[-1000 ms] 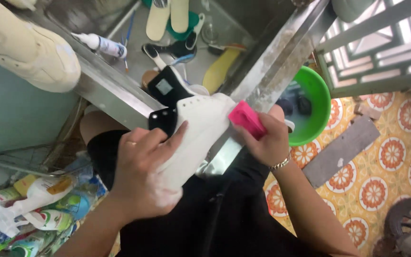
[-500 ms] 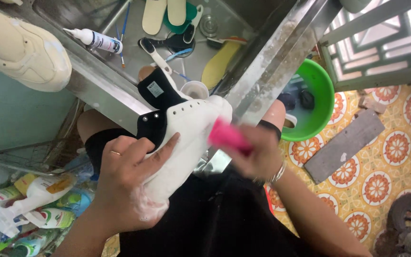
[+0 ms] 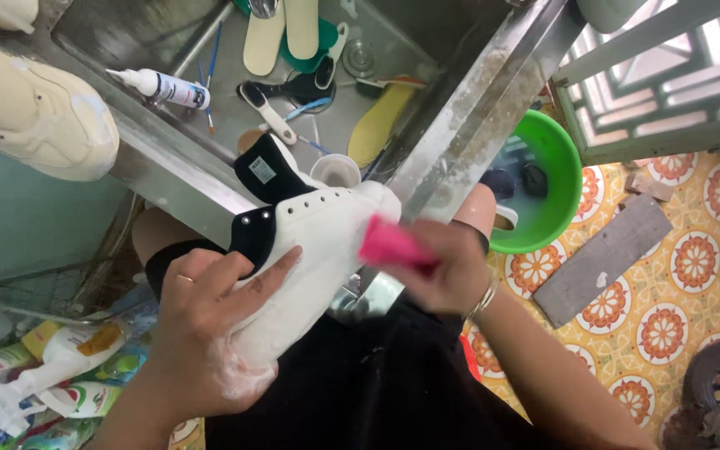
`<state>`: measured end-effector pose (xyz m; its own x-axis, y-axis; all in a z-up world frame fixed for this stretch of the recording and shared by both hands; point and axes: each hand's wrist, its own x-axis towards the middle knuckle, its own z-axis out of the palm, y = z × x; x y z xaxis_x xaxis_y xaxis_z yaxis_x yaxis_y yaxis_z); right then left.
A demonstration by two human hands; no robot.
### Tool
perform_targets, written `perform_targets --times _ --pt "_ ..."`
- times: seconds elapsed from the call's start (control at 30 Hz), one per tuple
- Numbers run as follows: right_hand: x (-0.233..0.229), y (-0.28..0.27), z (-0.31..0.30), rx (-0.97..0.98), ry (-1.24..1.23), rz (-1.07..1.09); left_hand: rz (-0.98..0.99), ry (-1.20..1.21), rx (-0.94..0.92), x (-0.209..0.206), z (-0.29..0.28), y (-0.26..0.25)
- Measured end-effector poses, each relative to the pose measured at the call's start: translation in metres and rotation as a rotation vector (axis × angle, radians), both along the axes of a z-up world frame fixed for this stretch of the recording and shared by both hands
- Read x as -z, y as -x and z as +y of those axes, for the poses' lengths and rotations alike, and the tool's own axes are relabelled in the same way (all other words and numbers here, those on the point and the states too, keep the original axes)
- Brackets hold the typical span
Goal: Clean white shoes using a brush, soap, and water in a sink.
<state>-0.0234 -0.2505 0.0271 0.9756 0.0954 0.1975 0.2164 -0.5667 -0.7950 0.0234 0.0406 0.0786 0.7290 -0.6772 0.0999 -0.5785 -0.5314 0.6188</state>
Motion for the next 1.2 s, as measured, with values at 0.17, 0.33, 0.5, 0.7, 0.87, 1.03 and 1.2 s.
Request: perform_targets --times 0.17,0.33,0.5,0.7,0.87,1.03,1.2 --pt "0.044 0.005 -0.028 0.072 0.075 0.079 0.037 -0.018 -0.003 0.003 0.006 0.0" --pt "0.018 -0.001 -0.011 0.031 0.044 0.068 0.007 -0.028 -0.012 0.008 0.007 -0.004" --pt "0.046 -0.006 -0.035 0.155 0.102 0.279 0.018 -0.017 -0.018 0.009 0.012 -0.002" --pt "0.036 0.001 -0.026 -0.058 -0.063 0.091 0.015 -0.04 -0.005 0.005 0.006 -0.001" --pt "0.023 -0.004 -0.023 0.046 0.048 0.181 0.011 -0.052 -0.011 0.003 -0.001 -0.002" --pt "0.043 0.008 -0.026 -0.056 -0.035 0.064 -0.004 -0.032 -0.024 0.002 0.002 0.005" --pt "0.002 0.007 0.001 -0.007 0.032 0.063 -0.052 -0.077 -0.027 -0.002 -0.009 0.004"
